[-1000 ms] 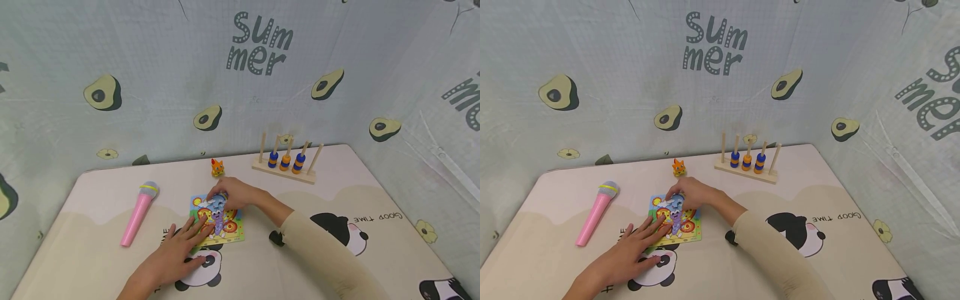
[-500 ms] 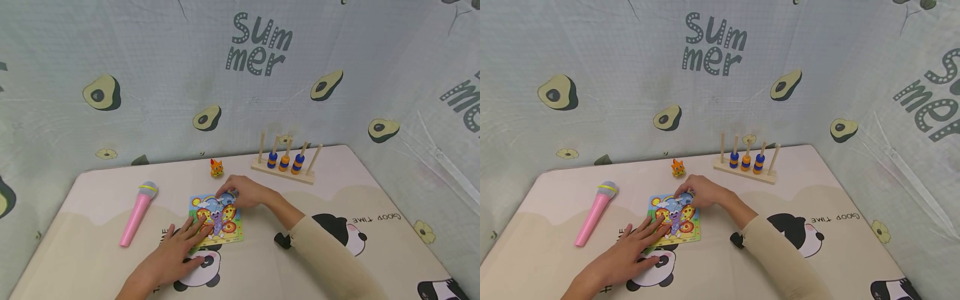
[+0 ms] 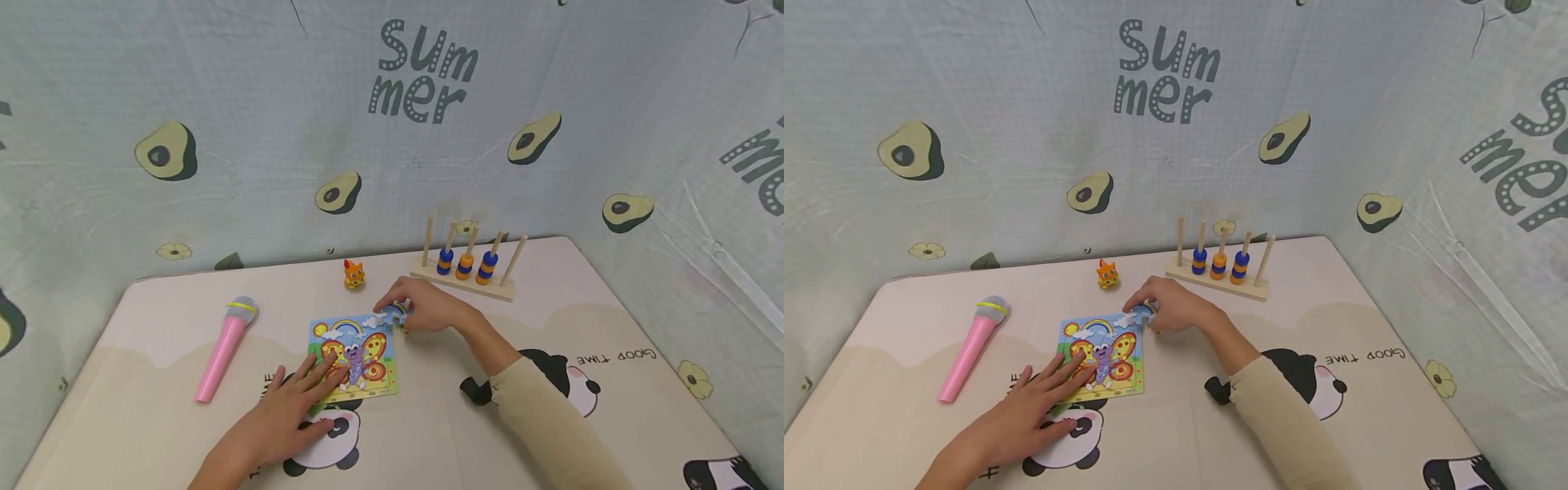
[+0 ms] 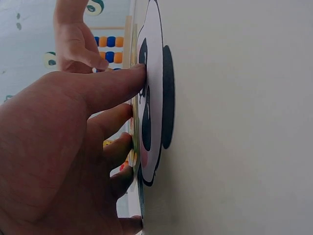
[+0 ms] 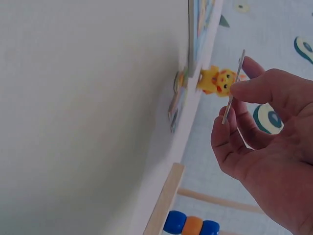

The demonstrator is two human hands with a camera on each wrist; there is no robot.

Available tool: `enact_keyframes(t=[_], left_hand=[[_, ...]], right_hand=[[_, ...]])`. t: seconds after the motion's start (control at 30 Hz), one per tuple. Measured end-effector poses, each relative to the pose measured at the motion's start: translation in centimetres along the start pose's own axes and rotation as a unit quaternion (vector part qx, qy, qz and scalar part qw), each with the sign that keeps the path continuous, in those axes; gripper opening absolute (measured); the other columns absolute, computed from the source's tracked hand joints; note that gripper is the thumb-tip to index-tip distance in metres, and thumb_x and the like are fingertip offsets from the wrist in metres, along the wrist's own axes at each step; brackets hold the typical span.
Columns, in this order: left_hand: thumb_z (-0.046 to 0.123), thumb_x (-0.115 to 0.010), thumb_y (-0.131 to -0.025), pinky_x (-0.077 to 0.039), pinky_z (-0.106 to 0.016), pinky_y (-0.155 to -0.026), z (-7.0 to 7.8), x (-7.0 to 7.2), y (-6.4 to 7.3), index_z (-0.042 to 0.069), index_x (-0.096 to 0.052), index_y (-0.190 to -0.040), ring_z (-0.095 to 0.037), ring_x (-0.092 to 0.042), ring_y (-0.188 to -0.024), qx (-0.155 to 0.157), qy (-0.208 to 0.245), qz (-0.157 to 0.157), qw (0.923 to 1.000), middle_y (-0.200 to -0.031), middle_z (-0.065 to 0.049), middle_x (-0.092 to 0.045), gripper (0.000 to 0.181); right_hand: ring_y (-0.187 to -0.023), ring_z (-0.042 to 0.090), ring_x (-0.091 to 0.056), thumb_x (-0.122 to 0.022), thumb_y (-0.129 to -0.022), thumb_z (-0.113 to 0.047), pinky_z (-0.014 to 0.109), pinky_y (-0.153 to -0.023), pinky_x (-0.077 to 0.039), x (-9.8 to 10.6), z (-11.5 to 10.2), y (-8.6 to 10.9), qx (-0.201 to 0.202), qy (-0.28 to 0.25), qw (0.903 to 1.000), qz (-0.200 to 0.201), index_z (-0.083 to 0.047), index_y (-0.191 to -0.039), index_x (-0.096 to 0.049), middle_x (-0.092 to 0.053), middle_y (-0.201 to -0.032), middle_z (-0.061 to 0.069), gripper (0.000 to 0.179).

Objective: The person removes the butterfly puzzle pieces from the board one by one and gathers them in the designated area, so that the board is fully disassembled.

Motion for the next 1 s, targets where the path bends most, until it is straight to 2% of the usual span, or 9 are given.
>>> enact_keyframes(t=[0.23,0.6,1.0], left_hand=[[0.050,-0.068,-0.097,-0.011,-0.078,-0.120,0.0,-0.4,-0.1,0.033,-0.038,-0.162,-0.038,-0.017,-0.161,-0.001,-0.001,-0.004,1.0000,-0.173,0.002,-0.027,0.073],[0.054,-0.067,-0.097,-0.012,-0.080,-0.119,0.2,0.0,0.1,0.032,-0.039,-0.162,-0.040,-0.018,-0.161,-0.004,0.001,-0.006,1.0000,-0.172,0.000,-0.029,0.074],[0.053,-0.066,-0.097,-0.012,-0.079,-0.120,0.2,0.2,0.2,0.031,-0.040,-0.162,-0.040,-0.018,-0.161,-0.002,-0.003,-0.001,1.0000,-0.172,0.000,-0.030,0.073]], right_hand=[[-0.117,0.020,-0.058,-0.073,-0.083,0.007,0.037,-0.097,-0.055,0.9,1.1,1.0,-0.006,-0.006,0.9999,0.014,-0.024,-0.126,-0.077,-0.063,-0.127,0.002,0.053],[-0.116,0.022,-0.059,-0.074,-0.083,0.007,0.044,-0.098,-0.056,2.1,2.4,2.2,-0.003,-0.035,0.9990,0.027,-0.021,-0.124,-0.078,-0.064,-0.127,0.004,0.049],[-0.115,0.022,-0.058,-0.067,-0.081,0.010,0.045,-0.098,-0.054,2.5,3.5,2.9,-0.023,-0.043,0.9983,0.033,-0.020,-0.123,-0.078,-0.063,-0.128,0.004,0.053]])
Point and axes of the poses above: each hand's wrist, its own y-axis away from the middle knuckle, its own x-axis out of the back of the hand, z = x × y, the point moved 8 cm from there along -y, towards the middle knuckle
